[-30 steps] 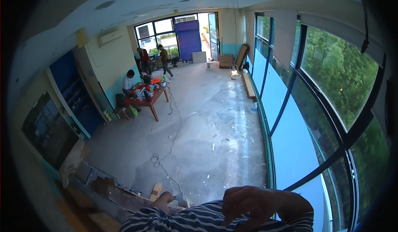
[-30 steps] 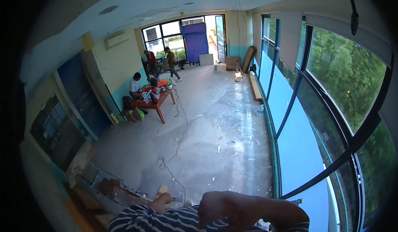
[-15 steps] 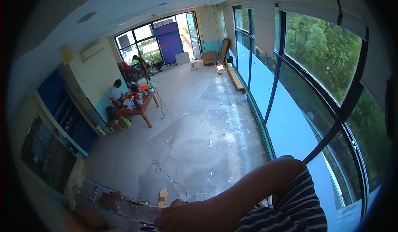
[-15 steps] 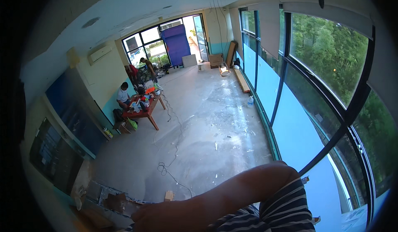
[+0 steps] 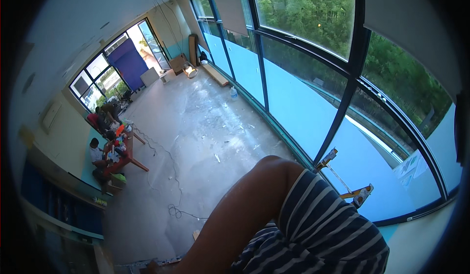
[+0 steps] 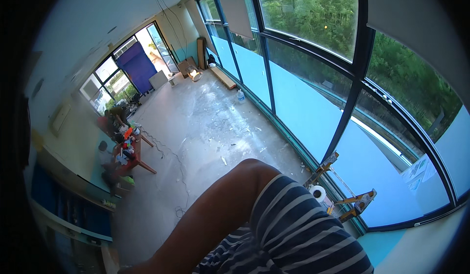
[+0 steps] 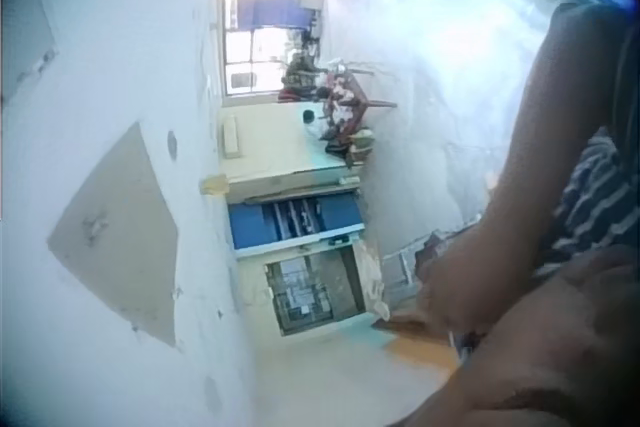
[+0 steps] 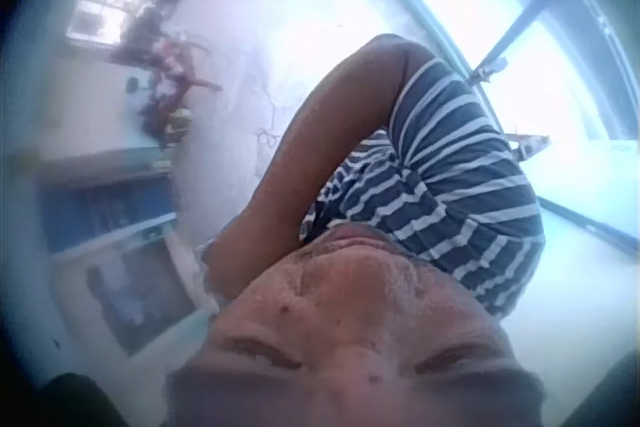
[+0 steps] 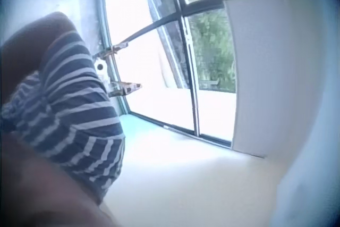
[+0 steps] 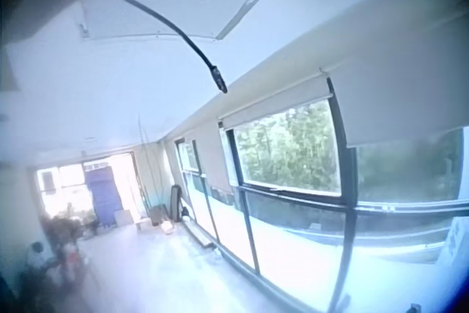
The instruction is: The person scrapes the ceiling with a putty knife, puts it away, and trims along the ceiling seam using a utility knife.
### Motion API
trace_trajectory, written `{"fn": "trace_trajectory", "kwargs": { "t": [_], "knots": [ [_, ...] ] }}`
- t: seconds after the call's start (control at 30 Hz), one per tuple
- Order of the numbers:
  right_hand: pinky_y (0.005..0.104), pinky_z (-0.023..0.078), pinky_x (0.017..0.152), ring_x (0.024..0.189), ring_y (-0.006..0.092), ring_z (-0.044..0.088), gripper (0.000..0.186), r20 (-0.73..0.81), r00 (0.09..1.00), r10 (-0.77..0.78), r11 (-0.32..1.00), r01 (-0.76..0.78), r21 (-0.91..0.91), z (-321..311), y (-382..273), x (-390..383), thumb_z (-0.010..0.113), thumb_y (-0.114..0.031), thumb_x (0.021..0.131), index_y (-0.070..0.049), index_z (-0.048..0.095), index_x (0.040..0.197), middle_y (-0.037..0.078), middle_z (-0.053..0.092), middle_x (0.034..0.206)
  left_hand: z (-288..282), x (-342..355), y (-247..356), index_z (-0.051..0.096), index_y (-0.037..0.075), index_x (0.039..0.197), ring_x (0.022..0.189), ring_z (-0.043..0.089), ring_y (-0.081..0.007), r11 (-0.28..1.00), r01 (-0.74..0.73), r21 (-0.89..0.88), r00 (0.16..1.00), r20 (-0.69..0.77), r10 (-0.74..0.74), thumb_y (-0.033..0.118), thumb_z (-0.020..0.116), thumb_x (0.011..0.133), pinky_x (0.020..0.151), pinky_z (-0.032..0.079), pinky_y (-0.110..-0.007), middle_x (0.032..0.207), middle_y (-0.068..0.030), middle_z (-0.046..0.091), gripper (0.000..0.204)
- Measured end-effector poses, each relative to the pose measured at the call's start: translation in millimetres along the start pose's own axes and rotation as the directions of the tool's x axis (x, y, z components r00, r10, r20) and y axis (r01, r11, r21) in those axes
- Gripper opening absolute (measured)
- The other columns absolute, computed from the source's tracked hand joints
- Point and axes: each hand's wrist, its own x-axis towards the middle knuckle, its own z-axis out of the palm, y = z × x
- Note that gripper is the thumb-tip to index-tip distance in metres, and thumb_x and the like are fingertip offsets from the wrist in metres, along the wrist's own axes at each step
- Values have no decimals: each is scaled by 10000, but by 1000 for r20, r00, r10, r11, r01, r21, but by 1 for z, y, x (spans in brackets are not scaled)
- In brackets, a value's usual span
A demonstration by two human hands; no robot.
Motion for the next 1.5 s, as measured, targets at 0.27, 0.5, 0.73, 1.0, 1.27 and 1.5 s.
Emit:
{"fn": "trace_trajectory", "kwargs": {
  "t": [0.27, 0.5, 0.73, 1.0, 1.27, 1.5],
  "knots": [
    [450, 480, 792, 916, 314, 622, 336, 195, 980, 36, 999, -35, -9, -11, 37, -24, 554, -326, 839, -28, 691, 912, 159, 655, 949, -4, -16, -5, 683, 79, 1094, 1037, 628, -350, 1000, 26, -7, 999, -21, -26, 295, 622, 765, 921, 483, -415, 1124, -196, 653, 399],
    [422, 394, 864, 940, 212, 535, 170, 301, 910, 286, 926, -343, 157, -15, 28, -69, 638, -229, 884, -73, 702, 905, 71, 629, 885, 13, -57, -12, 681, 74, 1097, 1040, 626, -353, 995, 96, -36, 995, -28, -97, 288, 619, 763, 924, 482, -417, 1128, -200, 650, 401],
    [296, 444, 561, 666, 206, 548, 479, -72, 872, 484, 615, -280, 737, -72, 3, -150, 760, -289, 800, 21, 644, 1147, 88, 619, 797, 35, -62, -18, 673, 54, 1095, 1062, 613, -367, 988, 149, -35, 987, -51, -150, 261, 607, 759, 932, 475, -433, 1140, -219, 638, 401],
    [303, 338, 490, 525, 156, 486, 616, -410, 822, 395, 684, 34, 728, -146, -57, -213, 839, -396, 697, -65, 611, 1164, 75, 579, 687, 22, -54, 8, 672, 54, 1088, 1064, 606, -363, 992, 121, 15, 991, -50, -120, 276, 599, 799, 928, 472, -436, 1121, -209, 645, 371],
    [295, 328, 484, 508, 147, 471, 645, -225, 925, 307, 819, -136, 558, -178, -101, -207, 801, -444, 728, -107, 564, 1224, 67, 563, 669, 18, -36, 46, 671, 65, 1098, 1062, 606, -361, 999, 30, 38, 998, -59, -27, 299, 614, 805, 925, 473, -437, 1120, -203, 646, 379],
    [288, 319, 479, 493, 138, 457, 670, -128, 954, 271, 853, -176, 492, -187, -119, -205, 767, -486, 755, -144, 524, 1277, 60, 548, 654, 14, -42, 73, 669, 60, 1102, 1067, 603, -365, 997, 31, 72, 999, -26, -29, 312, 608, 814, 930, 471, -435, 1128, -210, 643, 387]
  ]
}}
